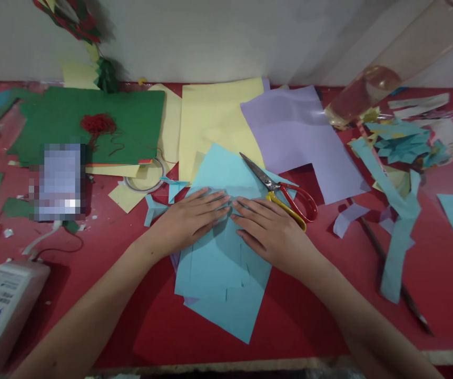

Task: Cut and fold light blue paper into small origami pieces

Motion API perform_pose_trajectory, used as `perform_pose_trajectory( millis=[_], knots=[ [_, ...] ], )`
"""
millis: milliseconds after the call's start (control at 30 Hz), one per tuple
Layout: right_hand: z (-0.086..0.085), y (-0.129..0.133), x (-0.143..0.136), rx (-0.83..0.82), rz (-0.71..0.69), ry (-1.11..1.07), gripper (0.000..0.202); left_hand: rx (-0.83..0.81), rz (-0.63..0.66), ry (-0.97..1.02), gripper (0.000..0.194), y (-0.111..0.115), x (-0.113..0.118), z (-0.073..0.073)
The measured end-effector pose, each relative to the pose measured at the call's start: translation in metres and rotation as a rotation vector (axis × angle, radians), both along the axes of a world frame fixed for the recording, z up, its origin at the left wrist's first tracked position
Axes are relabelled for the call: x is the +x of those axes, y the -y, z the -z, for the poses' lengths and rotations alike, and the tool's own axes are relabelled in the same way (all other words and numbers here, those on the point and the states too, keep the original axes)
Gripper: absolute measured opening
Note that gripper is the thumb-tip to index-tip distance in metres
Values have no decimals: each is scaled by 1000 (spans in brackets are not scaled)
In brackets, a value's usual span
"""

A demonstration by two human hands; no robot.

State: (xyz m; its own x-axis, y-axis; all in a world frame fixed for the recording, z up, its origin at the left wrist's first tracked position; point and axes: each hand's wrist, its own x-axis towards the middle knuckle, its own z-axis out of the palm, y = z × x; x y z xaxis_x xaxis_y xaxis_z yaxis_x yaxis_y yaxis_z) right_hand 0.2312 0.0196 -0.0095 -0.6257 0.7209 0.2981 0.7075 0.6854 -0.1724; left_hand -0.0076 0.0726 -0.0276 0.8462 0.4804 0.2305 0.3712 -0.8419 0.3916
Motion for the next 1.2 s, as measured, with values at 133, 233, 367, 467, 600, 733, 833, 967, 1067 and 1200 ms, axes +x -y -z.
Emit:
perform_pose_trajectory(
  millis=[133,233,367,467,600,733,833,967,1067,1200],
  knots=[
    [0,1,0,-5,0,7,21,23,3,-9,35,0,0,-1],
    [0,1,0,-10,-2,17,23,29,-4,-11,35,1,0,-1],
    [-1,1,-1,13,11,46,25,42,-11,-11,34,1,1,-2],
    [-2,3,-3,35,28,70,25,50,-10,-9,34,1,1,-1],
    [-3,4,-6,55,49,72,23,57,-13,-18,35,2,2,0],
    [-2,3,-7,72,49,76,21,107,-42,-61,34,4,2,-1],
    [-2,3,-6,75,47,87,22,141,-68,-75,33,5,1,-1],
    [-2,4,-7,75,48,95,22,158,-72,-63,32,5,1,-2],
    [-2,5,-9,82,58,88,22,155,-65,-51,32,5,2,-2],
    [-1,3,-10,87,69,62,19,136,-51,-27,35,4,1,-2]
  ],
)
